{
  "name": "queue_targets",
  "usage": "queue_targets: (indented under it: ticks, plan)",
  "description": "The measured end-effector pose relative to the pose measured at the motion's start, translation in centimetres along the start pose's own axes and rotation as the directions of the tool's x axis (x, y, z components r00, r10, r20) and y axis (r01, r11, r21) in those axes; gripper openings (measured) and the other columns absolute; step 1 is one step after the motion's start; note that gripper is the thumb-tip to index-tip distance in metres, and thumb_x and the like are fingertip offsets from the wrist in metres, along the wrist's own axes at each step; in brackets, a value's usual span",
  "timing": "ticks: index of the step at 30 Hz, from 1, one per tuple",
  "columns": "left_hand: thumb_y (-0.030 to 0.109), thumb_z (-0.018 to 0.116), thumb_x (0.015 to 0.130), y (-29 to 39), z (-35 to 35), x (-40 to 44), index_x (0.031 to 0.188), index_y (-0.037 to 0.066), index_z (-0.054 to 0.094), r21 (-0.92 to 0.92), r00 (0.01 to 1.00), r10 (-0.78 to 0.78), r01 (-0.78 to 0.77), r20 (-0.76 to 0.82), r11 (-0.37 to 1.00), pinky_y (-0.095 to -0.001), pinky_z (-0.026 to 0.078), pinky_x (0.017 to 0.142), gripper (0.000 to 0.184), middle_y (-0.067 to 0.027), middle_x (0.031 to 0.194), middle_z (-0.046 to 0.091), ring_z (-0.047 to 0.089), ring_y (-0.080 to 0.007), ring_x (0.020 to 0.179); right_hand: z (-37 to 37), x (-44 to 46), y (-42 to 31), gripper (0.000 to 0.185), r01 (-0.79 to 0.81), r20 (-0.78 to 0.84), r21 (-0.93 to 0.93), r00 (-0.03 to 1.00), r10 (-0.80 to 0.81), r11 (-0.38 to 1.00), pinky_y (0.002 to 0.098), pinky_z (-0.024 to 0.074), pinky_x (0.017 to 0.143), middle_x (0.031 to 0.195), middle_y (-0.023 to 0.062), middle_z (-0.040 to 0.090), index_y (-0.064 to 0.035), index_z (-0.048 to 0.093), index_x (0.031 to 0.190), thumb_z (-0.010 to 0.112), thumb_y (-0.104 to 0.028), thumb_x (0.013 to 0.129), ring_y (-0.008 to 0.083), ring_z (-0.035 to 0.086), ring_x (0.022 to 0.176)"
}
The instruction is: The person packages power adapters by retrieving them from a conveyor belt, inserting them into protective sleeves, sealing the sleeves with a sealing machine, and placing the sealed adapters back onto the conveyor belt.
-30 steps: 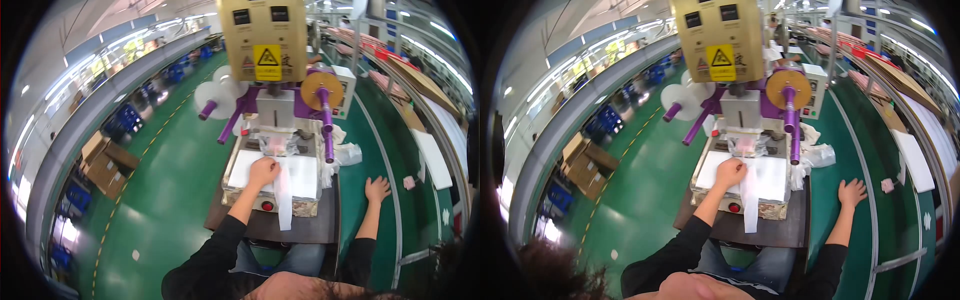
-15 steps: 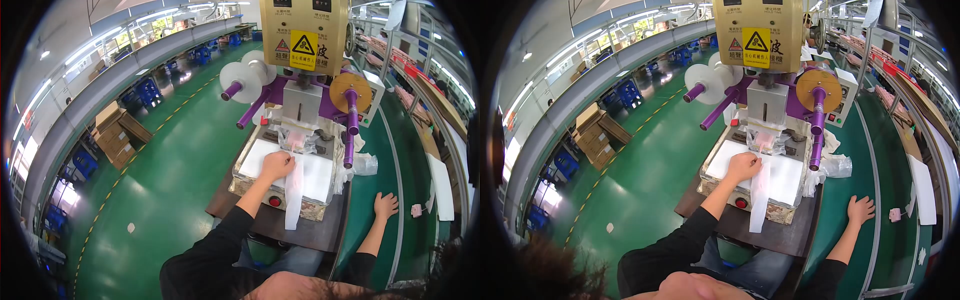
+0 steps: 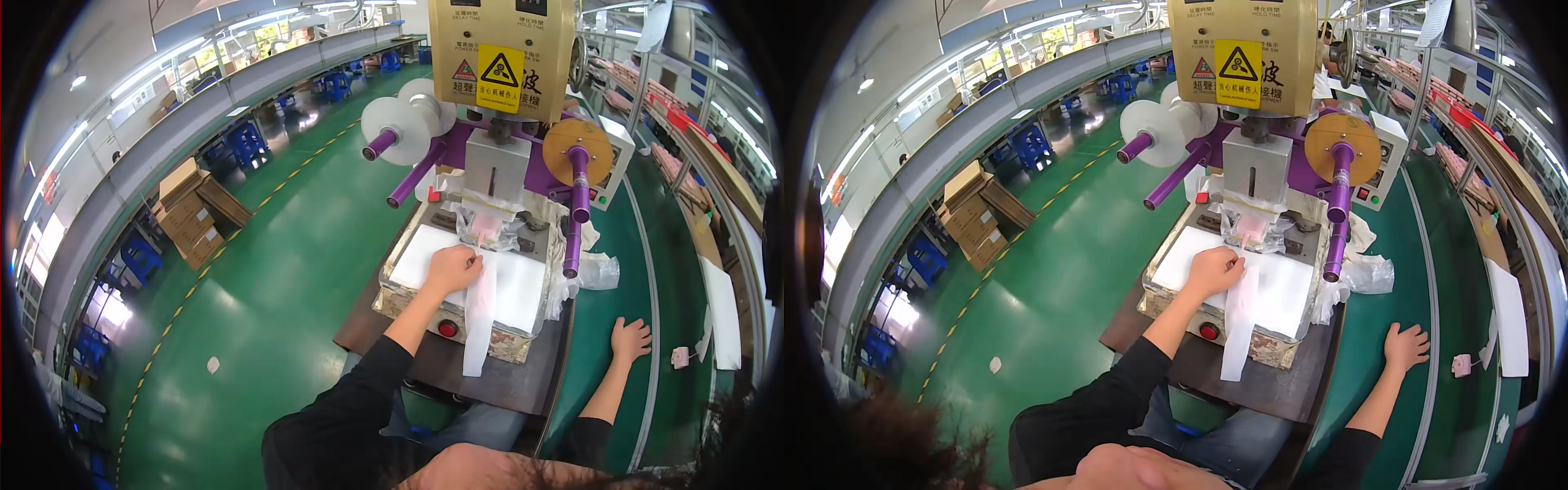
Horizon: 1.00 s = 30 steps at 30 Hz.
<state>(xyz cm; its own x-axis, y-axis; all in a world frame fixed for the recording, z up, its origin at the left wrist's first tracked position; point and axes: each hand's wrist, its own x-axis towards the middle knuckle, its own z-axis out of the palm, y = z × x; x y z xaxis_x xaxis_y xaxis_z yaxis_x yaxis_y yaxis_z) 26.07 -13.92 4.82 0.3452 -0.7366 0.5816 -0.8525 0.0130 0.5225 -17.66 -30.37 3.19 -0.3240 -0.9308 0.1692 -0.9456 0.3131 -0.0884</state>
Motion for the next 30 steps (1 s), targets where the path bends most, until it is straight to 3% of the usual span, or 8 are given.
queue_targets:
  ticks: [19, 21, 26, 28, 30]
  plan:
    - [0.028, 0.070, 0.084, 0.1, 0.1, 0.0, 0.072, 0.006, 0.070, -0.020, 0.999, 0.017, -0.018, -0.032, 1.000, -0.0404, 0.051, 0.058, 0.024, -0.0085, 0.071, 0.067, 0.065, -0.0293, 0.063, 0.9, 0.5, 0.2, 0.068, 0.010, -0.038, 0.004, 0.999, -0.009, 1.000, 0.0678, 0.0238, 0.114, 0.150, 0.0267, 0.040, -0.0019, 0.046, 0.140, 0.053, -0.051, 0.092, 0.0489, 0.035, 0.141]
    - [0.029, 0.068, 0.084, 0.2, 0.1, -0.1, 0.071, 0.007, 0.069, -0.027, 1.000, -0.002, 0.001, -0.021, 1.000, -0.0426, 0.053, 0.061, 0.026, -0.0102, 0.072, 0.067, 0.066, -0.0324, 0.066, 1.3, 0.7, 0.3, 0.068, 0.009, -0.054, -0.007, 0.999, -0.009, 1.000, 0.0674, 0.0246, 0.113, 0.149, 0.0266, 0.041, -0.0022, 0.047, 0.139, 0.054, -0.051, 0.092, 0.0484, 0.036, 0.140]
    - [0.030, 0.068, 0.084, -0.3, 0.4, -0.2, 0.071, 0.006, 0.067, 0.024, 0.999, 0.024, -0.023, -0.038, 0.999, -0.0446, 0.053, 0.062, 0.027, -0.0119, 0.073, 0.066, 0.066, -0.0342, 0.068, -0.4, -0.5, -0.1, 0.061, 0.026, -0.128, 0.057, 0.992, -0.018, 0.998, 0.0637, 0.0331, 0.106, 0.132, 0.0236, 0.055, -0.0041, 0.060, 0.121, 0.059, -0.052, 0.083, 0.0450, 0.046, 0.128]
    - [0.028, 0.069, 0.084, -0.1, 0.4, -0.3, 0.071, 0.006, 0.067, -0.001, 0.998, 0.049, -0.049, -0.035, 0.999, -0.0447, 0.052, 0.061, 0.026, -0.0123, 0.072, 0.066, 0.065, -0.0339, 0.067, -4.2, -1.6, -0.9, 0.058, -0.009, 0.013, 0.089, 1.000, 0.008, 0.996, 0.0635, 0.0340, 0.104, 0.128, 0.0230, 0.057, -0.0037, 0.063, 0.115, 0.060, -0.051, 0.081, 0.0451, 0.047, 0.126]
    - [0.026, 0.070, 0.084, 0.0, 0.4, 0.0, 0.072, 0.006, 0.067, -0.005, 0.997, 0.059, -0.060, -0.044, 0.998, -0.0435, 0.051, 0.060, 0.023, -0.0119, 0.071, 0.065, 0.065, -0.0330, 0.065, -0.7, -0.7, 0.0, 0.059, 0.023, -0.163, 0.087, 0.987, -0.009, 0.996, 0.0642, 0.0311, 0.108, 0.131, 0.0241, 0.055, -0.0017, 0.062, 0.118, 0.060, -0.048, 0.082, 0.0455, 0.046, 0.128]
